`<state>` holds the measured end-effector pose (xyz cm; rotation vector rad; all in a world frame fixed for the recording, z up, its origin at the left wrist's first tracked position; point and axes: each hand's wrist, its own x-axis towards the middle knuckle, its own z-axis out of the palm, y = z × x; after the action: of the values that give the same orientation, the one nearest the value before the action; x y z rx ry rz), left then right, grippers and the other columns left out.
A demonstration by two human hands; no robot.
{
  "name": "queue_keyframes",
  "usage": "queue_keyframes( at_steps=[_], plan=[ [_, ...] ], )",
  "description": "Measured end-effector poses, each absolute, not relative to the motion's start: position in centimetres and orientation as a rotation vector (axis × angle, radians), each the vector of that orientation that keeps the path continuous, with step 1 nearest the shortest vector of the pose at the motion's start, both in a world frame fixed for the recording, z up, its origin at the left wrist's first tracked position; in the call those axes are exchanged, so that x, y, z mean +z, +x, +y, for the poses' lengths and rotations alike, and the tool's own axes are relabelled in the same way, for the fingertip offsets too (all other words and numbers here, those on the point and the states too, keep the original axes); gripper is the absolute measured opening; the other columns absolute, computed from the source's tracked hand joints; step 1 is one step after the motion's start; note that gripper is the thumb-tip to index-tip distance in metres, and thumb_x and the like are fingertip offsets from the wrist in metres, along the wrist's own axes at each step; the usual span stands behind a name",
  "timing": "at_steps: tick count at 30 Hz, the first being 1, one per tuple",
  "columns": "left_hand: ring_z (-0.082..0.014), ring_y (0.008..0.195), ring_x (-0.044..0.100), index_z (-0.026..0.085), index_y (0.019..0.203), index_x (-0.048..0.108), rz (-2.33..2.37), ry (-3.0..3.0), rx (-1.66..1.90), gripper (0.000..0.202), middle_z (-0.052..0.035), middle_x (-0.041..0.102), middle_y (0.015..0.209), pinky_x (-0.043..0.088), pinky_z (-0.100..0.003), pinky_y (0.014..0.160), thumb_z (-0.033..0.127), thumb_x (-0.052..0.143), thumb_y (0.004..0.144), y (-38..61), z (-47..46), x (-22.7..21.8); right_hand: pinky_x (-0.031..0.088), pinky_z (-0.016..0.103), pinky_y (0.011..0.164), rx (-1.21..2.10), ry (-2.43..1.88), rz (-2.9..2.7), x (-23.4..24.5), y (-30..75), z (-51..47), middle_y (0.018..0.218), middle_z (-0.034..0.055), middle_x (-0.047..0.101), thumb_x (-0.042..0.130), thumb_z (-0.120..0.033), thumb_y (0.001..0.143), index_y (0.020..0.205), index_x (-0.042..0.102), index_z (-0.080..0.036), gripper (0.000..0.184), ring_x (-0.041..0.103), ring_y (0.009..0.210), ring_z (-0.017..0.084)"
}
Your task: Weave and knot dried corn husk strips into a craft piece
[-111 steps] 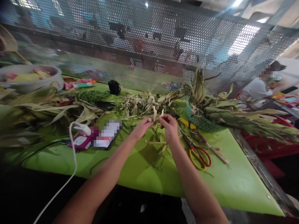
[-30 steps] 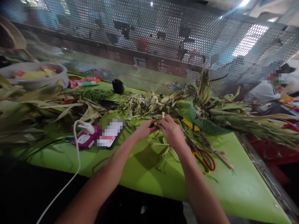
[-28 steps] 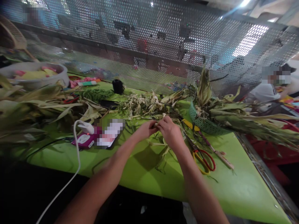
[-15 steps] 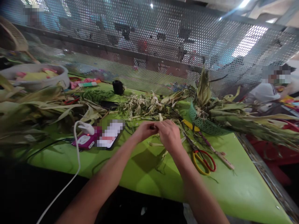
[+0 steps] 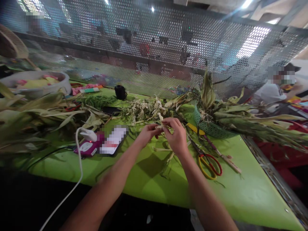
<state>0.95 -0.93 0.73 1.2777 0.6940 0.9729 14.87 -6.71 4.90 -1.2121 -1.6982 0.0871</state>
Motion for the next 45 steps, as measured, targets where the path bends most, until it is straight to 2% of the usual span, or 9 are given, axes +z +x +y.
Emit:
queue_keyframes(
  at_steps=[5,11,15,18,21,28,34,40,45],
  plan=[
    [-0.0100,0.053,0.050,0.014,0.067,0.064,0.737,1.361,0.961,0.022,0.0015,0.056,0.058,0.040,-0.022,0.053,0.035,0.071,0.067,0.5,-1.1,1.5,0.052,0.030,0.077,-0.055,-1.334,-1.748,4.3,15.1,-6.7,0.094,0.0040,0.072,0.059,-0.019,0.086,0.098,0.071,-0.022,0.017,0.067,0.085,0.019],
    [-0.0104,0.052,0.051,0.014,0.064,0.064,0.697,1.291,0.961,0.016,0.0012,0.058,0.056,0.040,-0.023,0.054,0.028,0.071,0.063,0.6,-0.8,0.7,0.049,0.035,0.086,-0.213,-1.282,-2.041,4.3,14.6,-6.9,0.105,0.0056,0.072,0.054,-0.018,0.089,0.102,0.073,-0.023,0.023,0.065,0.096,0.022],
    [-0.0115,0.054,0.056,0.013,0.070,0.066,0.665,0.989,1.044,0.024,-0.0008,0.062,0.060,0.044,-0.026,0.062,0.035,0.075,0.064,0.7,-0.6,0.5,0.047,0.037,0.093,-0.172,-1.246,-1.928,5.0,14.2,-7.4,0.116,0.0074,0.068,0.055,-0.021,0.090,0.115,0.068,-0.024,0.028,0.061,0.108,0.022],
    [-0.0121,0.062,0.061,0.015,0.075,0.066,0.651,0.684,1.165,0.023,-0.0013,0.066,0.067,0.047,-0.027,0.069,0.035,0.075,0.067,0.6,-0.4,0.6,0.047,0.039,0.090,-0.165,-1.273,-1.766,4.4,13.4,-7.5,0.104,0.0063,0.071,0.061,-0.026,0.088,0.104,0.071,-0.023,0.019,0.062,0.100,0.023],
    [-0.0131,0.069,0.064,0.015,0.080,0.064,0.613,0.521,1.201,0.022,-0.0019,0.069,0.073,0.048,-0.027,0.070,0.032,0.074,0.069,0.7,-0.3,0.8,0.049,0.035,0.078,0.030,-1.316,-1.735,2.8,12.4,-7.0,0.091,0.0043,0.073,0.063,-0.028,0.086,0.096,0.072,-0.023,0.014,0.064,0.084,0.021],
    [-0.0180,0.087,0.069,0.017,0.085,0.058,0.585,0.460,1.216,0.031,-0.0058,0.073,0.088,0.051,-0.029,0.078,0.034,0.077,0.067,1.5,-0.9,0.9,0.047,0.034,0.075,0.122,-1.445,-1.606,0.2,10.6,-5.3,0.092,0.0074,0.072,0.059,-0.023,0.083,0.094,0.072,-0.019,0.017,0.063,0.083,0.022],
    [-0.0160,0.082,0.068,0.018,0.087,0.055,0.680,0.467,1.266,0.032,-0.0038,0.072,0.087,0.050,-0.028,0.076,0.036,0.075,0.068,2.5,-1.5,0.6,0.043,0.030,0.065,0.202,-1.581,-1.436,-0.7,10.3,-4.8,0.086,0.0058,0.072,0.059,-0.030,0.082,0.090,0.070,-0.019,0.016,0.061,0.073,0.021],
    [-0.0169,0.086,0.068,0.018,0.082,0.053,0.629,0.466,1.301,0.029,-0.0016,0.070,0.078,0.049,-0.030,0.083,0.032,0.075,0.068,3.1,-2.1,0.8,0.039,0.030,0.070,-0.039,-1.526,-1.600,-0.6,10.5,-4.6,0.083,0.0073,0.068,0.053,-0.024,0.085,0.079,0.068,-0.019,0.017,0.057,0.077,0.020],
    [-0.0165,0.080,0.068,0.017,0.079,0.053,0.703,0.478,1.307,0.030,-0.0018,0.070,0.076,0.050,-0.030,0.079,0.033,0.076,0.067,2.6,-1.9,1.1,0.038,0.028,0.067,0.177,-1.414,-1.534,0.0,10.7,-4.7,0.076,0.0020,0.062,0.051,-0.021,0.078,0.073,0.061,-0.020,0.011,0.054,0.072,0.018]
  ],
)
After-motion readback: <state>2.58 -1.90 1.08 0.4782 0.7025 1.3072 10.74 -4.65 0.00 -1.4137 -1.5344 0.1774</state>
